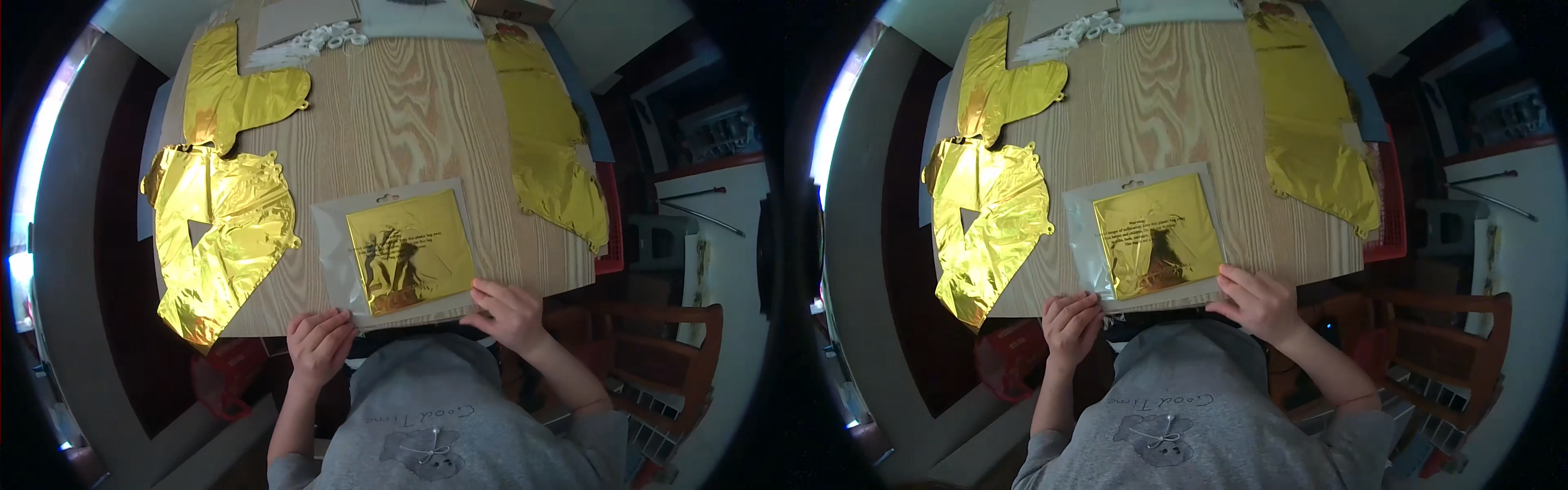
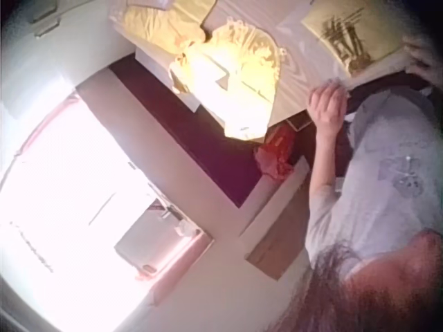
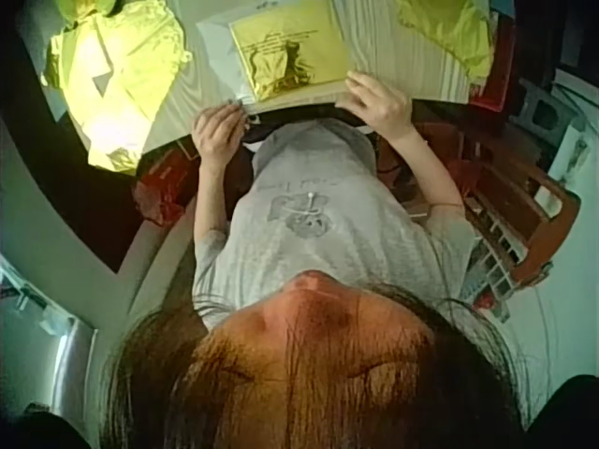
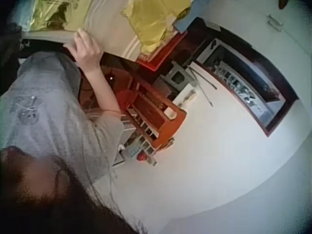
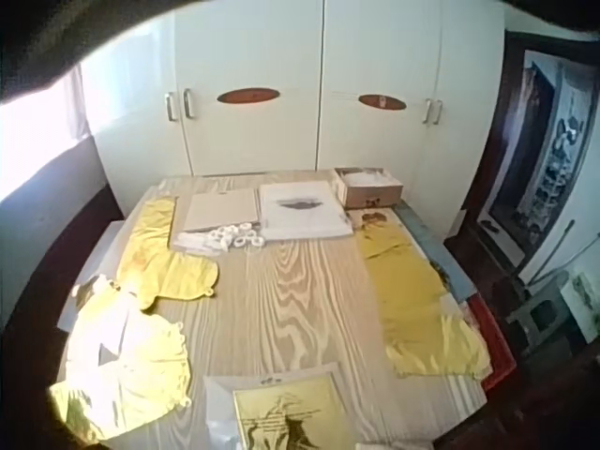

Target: Folding gold foil sheets around cardboard inserts and placing them into plastic sleeves.

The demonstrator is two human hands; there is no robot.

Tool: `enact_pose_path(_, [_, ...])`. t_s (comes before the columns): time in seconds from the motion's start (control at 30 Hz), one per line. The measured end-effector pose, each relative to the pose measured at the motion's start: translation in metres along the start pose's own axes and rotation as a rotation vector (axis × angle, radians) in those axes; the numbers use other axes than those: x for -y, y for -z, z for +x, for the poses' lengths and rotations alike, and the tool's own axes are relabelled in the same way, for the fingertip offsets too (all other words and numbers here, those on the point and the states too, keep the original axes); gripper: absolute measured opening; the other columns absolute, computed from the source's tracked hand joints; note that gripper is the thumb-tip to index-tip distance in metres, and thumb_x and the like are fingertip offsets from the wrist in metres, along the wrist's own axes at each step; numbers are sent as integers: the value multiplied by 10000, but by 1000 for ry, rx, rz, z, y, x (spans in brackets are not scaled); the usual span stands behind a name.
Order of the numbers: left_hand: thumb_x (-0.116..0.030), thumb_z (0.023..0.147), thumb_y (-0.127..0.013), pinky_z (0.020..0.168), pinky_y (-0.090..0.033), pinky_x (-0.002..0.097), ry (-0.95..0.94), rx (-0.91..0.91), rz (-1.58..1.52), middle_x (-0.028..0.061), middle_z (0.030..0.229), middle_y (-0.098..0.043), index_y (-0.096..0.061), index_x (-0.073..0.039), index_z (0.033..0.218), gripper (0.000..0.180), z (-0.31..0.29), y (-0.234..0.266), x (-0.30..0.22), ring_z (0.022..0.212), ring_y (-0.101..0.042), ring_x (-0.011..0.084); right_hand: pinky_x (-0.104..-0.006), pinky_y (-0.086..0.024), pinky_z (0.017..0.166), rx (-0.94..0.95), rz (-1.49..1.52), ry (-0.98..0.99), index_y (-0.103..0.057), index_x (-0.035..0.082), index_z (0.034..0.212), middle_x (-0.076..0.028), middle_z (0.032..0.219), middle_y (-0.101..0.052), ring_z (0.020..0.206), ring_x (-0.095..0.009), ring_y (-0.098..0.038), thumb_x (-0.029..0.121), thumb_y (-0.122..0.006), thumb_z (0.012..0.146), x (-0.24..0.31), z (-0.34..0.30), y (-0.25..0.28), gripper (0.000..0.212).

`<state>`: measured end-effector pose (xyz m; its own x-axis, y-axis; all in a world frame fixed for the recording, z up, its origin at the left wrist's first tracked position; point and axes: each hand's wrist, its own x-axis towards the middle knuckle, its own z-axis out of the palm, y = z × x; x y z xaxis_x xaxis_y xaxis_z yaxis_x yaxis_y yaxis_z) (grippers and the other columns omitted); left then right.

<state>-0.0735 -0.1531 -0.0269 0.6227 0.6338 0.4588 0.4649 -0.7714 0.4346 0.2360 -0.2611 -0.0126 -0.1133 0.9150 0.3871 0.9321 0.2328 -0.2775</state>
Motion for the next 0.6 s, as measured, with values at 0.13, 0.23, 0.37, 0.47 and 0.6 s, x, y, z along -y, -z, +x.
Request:
enact_pose_path(0.13, [-60, 676, -772, 756, -435, 327, 64, -4, 2, -6, 928, -692, -671, -111, 835, 196, 6, -1, -5, 865, -646, 173, -267, -474, 510, -119, 65, -68, -715, 81, 833, 7, 932, -686, 579, -139, -561, 236, -828, 644, 2, 2, -11, 270])
enact_pose_path(0.23, [-54, 673, -770, 737, -426, 323, 146, 4, -3, -7, 878, -681, -648, -111, 794, 181, 8, -1, -8, 814, -639, 173, -271, -474, 504, -145, 82, -73, -708, 59, 786, -6, 899, -686, 562, -140, -567, 201, -831, 644, 4, 5, -13, 236])
enact_pose_path(0.37, [-49, 671, -774, 697, -412, 322, 206, -2, -13, 4, 853, -673, -621, -107, 762, 186, 14, -3, -10, 745, -623, 177, -279, -474, 498, -121, 43, -74, -704, 44, 803, -13, 854, -671, 556, -140, -573, 167, -820, 672, 7, 6, -13, 214])
enact_pose_path(0.47, [-45, 670, -776, 674, -403, 322, 257, -27, 3, 10, 833, -665, -597, -106, 740, 201, 14, -4, -13, 707, -607, 181, -282, -477, 493, -117, 32, -68, -697, 46, 799, -12, 824, -660, 560, -142, -582, 146, -811, 690, 7, 10, -13, 187])
enact_pose_path(0.6, [-25, 664, -769, 657, -408, 333, 299, -58, 31, 18, 789, -639, -555, -103, 715, 234, 17, -8, -15, 683, -582, 200, -284, -489, 499, -118, 67, -95, -652, 55, 769, -31, 839, -656, 597, -152, -616, 125, -803, 710, 6, 10, -16, 177])
